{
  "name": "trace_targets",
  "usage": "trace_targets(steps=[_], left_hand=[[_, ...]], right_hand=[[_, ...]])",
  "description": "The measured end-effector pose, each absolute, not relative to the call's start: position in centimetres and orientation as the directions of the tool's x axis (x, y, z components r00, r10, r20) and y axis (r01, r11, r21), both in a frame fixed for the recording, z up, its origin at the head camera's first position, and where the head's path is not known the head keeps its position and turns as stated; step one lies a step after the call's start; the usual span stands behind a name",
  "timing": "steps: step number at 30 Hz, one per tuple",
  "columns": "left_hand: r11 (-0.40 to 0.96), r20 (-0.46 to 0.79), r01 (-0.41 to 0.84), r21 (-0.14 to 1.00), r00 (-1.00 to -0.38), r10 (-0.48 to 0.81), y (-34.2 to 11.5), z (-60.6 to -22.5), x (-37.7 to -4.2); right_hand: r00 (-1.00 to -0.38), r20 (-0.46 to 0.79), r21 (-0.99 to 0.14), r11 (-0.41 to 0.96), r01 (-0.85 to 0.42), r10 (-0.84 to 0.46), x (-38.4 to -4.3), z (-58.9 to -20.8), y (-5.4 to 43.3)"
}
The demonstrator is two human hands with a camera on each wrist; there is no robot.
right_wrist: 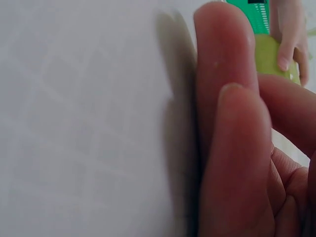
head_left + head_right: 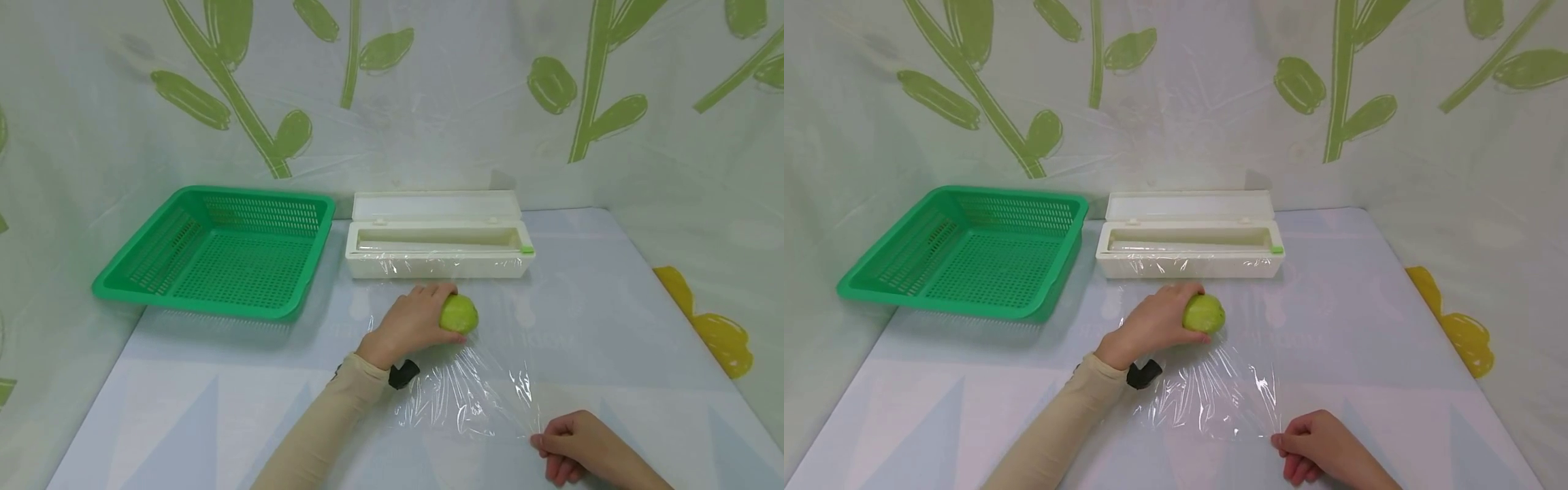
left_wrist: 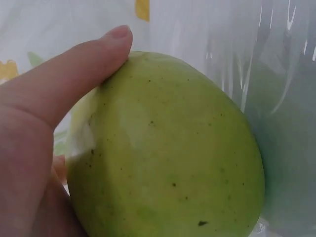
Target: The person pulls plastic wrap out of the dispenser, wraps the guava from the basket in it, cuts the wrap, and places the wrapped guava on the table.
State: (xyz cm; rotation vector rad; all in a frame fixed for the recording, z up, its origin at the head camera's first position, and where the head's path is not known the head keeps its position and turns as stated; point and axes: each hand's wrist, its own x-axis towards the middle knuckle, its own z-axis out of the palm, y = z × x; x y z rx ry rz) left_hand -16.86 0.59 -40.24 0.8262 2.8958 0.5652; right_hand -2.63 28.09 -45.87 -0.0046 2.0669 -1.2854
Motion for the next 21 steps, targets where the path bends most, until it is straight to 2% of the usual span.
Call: trace_targets(steps=[10, 18, 21], left_hand=[[0.786, 0.010, 0.489, 0.377, -0.851, 0.525, 0.4, -40.6, -16.7], [0.702, -0.052, 0.441, 0.560, -0.827, 0.560, -0.5, -39.9, -17.2], [0.681, -0.058, 0.438, 0.587, -0.816, 0.575, -0.7, -39.9, -17.4]], right_hand=[[-0.764, -0.533, -0.800, 0.510, 0.315, -0.364, -2.8, -45.8, 28.1], [-0.758, -0.505, -0.831, 0.470, 0.297, -0.414, -2.8, -46.0, 28.4], [-0.753, -0.502, -0.836, 0.461, 0.298, -0.424, -2.8, -45.9, 28.4]])
